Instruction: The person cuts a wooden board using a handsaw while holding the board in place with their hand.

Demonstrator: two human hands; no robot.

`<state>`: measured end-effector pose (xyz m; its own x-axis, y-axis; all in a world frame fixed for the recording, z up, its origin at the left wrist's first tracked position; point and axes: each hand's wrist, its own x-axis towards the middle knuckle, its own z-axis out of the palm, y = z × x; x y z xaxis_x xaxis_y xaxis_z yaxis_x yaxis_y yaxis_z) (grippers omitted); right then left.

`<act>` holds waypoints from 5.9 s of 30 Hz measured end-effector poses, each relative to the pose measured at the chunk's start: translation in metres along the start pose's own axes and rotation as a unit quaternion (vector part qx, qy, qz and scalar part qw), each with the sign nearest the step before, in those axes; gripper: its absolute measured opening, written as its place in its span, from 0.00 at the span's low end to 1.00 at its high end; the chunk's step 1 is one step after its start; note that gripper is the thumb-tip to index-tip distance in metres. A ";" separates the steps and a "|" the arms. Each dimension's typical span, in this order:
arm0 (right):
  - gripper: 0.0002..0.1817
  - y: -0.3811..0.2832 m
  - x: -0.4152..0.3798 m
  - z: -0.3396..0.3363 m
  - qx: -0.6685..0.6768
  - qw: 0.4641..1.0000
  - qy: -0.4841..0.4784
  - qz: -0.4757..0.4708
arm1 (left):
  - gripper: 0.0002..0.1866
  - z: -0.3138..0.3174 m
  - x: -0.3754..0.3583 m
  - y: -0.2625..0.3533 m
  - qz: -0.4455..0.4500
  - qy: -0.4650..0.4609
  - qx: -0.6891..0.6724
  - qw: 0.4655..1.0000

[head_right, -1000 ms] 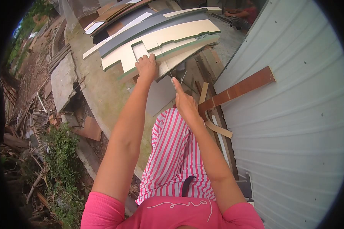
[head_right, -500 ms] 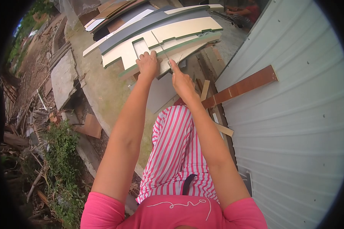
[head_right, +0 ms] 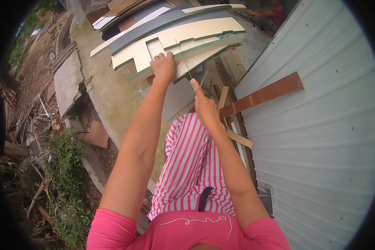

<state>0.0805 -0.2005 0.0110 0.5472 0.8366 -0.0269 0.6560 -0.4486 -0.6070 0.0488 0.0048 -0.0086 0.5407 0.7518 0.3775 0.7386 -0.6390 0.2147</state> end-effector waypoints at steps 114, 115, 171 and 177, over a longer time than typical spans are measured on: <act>0.30 0.000 0.022 -0.003 0.033 0.998 0.022 -0.037 | 0.10 -0.002 -0.004 -0.006 0.014 -0.008 0.008 1.000; 0.30 -0.002 0.038 0.001 0.020 0.999 0.020 -0.036 | 0.10 -0.001 -0.003 -0.007 0.013 -0.008 0.010 1.000; 0.31 0.010 -0.053 -0.006 0.056 0.998 0.002 0.025 | 0.10 0.003 -0.005 -0.004 0.004 0.015 -0.012 1.000; 0.30 0.003 0.010 -0.009 0.036 0.999 -0.013 0.000 | 0.08 0.009 -0.004 -0.007 0.009 0.032 0.004 0.999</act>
<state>0.0922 -0.1966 0.0157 0.5324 0.8452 -0.0466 0.6170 -0.4251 -0.6622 0.0449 0.0077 -0.0203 0.5276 0.7282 0.4374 0.7325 -0.6508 0.1999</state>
